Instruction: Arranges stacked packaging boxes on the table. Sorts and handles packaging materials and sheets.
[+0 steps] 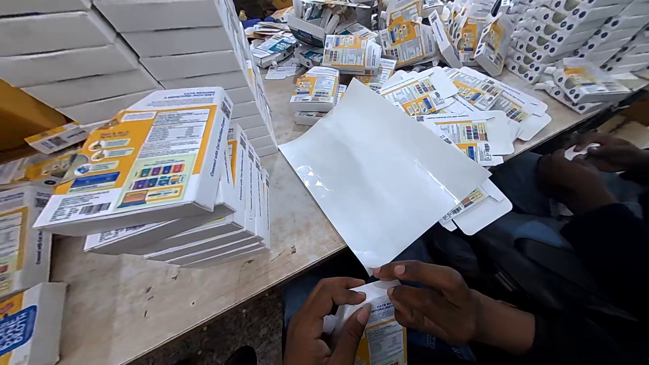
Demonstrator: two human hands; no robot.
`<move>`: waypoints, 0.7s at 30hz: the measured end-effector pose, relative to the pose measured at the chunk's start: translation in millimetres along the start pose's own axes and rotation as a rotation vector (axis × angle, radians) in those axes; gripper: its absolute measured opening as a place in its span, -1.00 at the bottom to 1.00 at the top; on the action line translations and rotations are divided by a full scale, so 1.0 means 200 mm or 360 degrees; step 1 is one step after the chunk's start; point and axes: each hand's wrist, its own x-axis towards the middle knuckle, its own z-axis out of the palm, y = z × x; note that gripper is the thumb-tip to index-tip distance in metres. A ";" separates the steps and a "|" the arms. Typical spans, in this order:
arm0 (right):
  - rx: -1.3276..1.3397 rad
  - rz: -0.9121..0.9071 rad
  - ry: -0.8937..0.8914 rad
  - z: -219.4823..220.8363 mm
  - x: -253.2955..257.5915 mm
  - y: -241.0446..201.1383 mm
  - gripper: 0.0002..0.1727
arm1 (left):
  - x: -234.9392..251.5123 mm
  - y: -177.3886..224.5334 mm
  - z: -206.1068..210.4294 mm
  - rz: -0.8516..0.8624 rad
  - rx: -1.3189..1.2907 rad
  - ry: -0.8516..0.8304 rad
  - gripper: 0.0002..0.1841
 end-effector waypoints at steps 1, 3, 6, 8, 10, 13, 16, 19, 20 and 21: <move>-0.0005 -0.0006 -0.0001 0.00 0.00 0.00 -0.93 | 0.00 0.00 0.00 -0.0004 -0.0003 -0.0003 -0.87; -0.0020 -0.0031 -0.0012 0.00 0.00 0.00 -0.93 | 0.00 0.00 0.00 -0.0010 -0.0022 -0.0013 -0.87; -0.0005 -0.0048 -0.0027 -0.01 0.00 0.00 -0.92 | 0.00 0.00 0.00 -0.0006 -0.0029 -0.0017 -0.87; 0.0007 -0.0036 -0.0028 -0.01 -0.01 0.00 -0.92 | 0.00 -0.01 -0.01 0.0000 -0.0012 -0.0023 -0.86; 0.0021 -0.0030 -0.0034 -0.01 -0.02 0.00 -0.91 | 0.00 -0.01 -0.01 0.0000 -0.0010 -0.0029 -0.86; 0.0060 -0.0029 -0.0038 0.00 -0.03 0.01 -0.91 | 0.00 -0.01 -0.02 -0.0008 -0.0013 -0.0033 -0.86; 0.0167 0.0066 -0.0015 0.01 -0.04 0.01 -0.88 | 0.00 -0.01 -0.02 0.0005 -0.0017 -0.0034 -0.87; 0.0414 0.0299 0.0041 0.00 -0.02 0.00 -0.73 | 0.00 -0.01 -0.02 0.0003 -0.0012 -0.0023 -0.88; 0.0517 0.0400 0.0047 -0.01 -0.02 0.00 -0.69 | 0.00 -0.01 -0.01 0.0002 -0.0021 -0.0020 -0.88; 0.0641 0.0520 0.0051 -0.02 -0.01 0.00 -0.65 | 0.00 -0.01 -0.01 0.0004 -0.0028 -0.0020 -0.88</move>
